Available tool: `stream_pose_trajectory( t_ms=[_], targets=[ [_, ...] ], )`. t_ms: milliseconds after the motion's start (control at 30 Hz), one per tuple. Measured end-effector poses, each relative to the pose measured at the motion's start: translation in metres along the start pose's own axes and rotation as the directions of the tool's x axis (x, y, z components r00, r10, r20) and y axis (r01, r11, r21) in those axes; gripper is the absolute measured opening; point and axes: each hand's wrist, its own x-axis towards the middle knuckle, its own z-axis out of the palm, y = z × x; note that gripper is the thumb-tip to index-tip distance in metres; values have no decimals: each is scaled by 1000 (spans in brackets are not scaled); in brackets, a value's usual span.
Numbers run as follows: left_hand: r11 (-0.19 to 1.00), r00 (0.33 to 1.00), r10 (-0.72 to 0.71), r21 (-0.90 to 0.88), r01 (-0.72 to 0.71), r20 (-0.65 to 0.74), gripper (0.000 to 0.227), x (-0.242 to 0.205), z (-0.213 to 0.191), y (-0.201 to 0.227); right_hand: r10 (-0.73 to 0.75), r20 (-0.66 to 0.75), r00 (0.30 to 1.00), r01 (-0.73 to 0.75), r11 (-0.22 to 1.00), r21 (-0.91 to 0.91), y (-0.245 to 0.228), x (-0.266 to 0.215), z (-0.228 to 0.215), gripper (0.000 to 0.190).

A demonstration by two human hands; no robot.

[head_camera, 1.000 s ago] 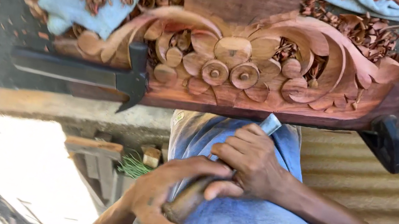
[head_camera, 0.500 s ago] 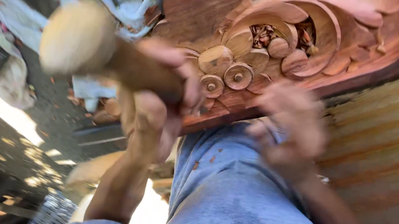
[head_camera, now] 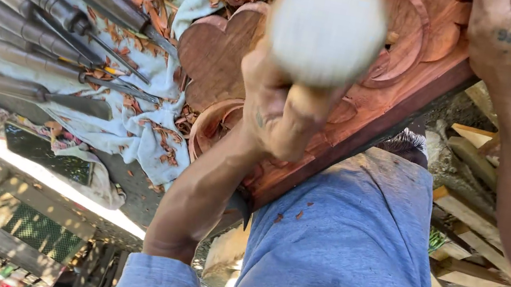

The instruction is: Intricately carving a floral design into a wood piece using chisels, a hammer, and a wooden mallet.

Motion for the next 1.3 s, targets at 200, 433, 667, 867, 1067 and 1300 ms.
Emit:
stream_pose_trajectory(
  t_ms=[200, 433, 667, 867, 1067, 1300],
  targets=[
    [998, 997, -43, -53, 47, 61, 55, 10, 2, -2, -25, 12, 1000, 26, 993, -117, -2, 1, 0, 13],
    [982, 902, -129, -70, 173, 412, 59, 38, 19, -8, 1, 7, 1000, -1, 997, -75, -3, -6, 0, 12],
    [977, 846, -63, -140, 161, 530, 49, 37, -23, 49, 9, -31, 999, -7, 997, 73, -6, 5, 0, 10],
    [932, 944, -139, -362, 23, -300, 56, -3, -19, 44, 18, -31, 999, -15, 996, 85, -22, 24, -2, 9],
    [866, 754, -183, -467, -181, -631, 61, -36, -1, 12, 74, -8, 997, -72, 991, 114, -24, 24, -6, 12],
    [914, 701, -92, -339, -222, -707, 56, -31, -7, 18, 54, -12, 998, -52, 994, 97, -32, 43, -16, 21]
  ],
)
